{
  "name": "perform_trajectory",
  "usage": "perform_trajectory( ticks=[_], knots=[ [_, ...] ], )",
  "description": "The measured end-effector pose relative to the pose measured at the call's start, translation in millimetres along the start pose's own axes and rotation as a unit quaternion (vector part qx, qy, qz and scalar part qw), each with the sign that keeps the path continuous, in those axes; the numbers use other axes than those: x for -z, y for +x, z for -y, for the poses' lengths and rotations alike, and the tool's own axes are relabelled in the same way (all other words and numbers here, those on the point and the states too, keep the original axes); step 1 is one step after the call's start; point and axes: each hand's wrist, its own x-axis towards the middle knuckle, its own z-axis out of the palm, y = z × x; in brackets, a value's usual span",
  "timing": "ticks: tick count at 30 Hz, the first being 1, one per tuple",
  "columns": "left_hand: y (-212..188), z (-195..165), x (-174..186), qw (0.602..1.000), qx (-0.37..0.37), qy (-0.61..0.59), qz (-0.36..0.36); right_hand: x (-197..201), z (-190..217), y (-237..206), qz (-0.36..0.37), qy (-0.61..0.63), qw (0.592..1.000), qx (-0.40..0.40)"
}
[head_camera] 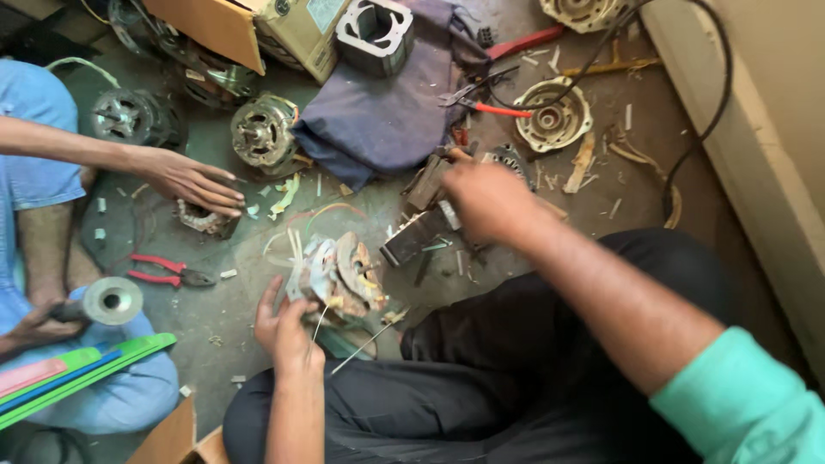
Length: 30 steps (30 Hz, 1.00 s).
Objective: The person sits on the floor and dismantles old electric motors, using a hammer to strike and pry components off the motor housings and pulling out copper windings by hand. They place removed copper coils into a cardboard box and later pick up an angle grinder.
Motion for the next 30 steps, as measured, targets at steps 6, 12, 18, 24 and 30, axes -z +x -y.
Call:
perform_trajectory(
  ticks=[6, 12, 18, 24, 30],
  knots=[
    [80.9, 8.7, -20.9, 0.999, -0.005, 0.051, 0.01, -22.3, -4.1, 56.0, -0.209, -0.136, 0.945, 0.21],
    [110.1, 36.6, -21.5, 1.0, 0.011, 0.019, -0.009, -36.7, 4.3, 92.6, -0.081, -0.175, 0.966, 0.171],
    [101.4, -7.6, -28.8, 1.0, -0.013, 0.0, 0.017, -27.8, 6.8, 92.5, -0.166, -0.25, 0.93, 0.213],
    [76.3, -87.6, -49.7, 0.994, 0.027, -0.103, 0.034, -3.9, 10.3, 73.5, -0.207, -0.219, 0.921, 0.248],
    [111.4, -99.5, -135.8, 0.988, -0.063, -0.068, 0.124, 29.0, 11.2, 15.4, -0.289, -0.223, 0.876, 0.314]
  ],
)
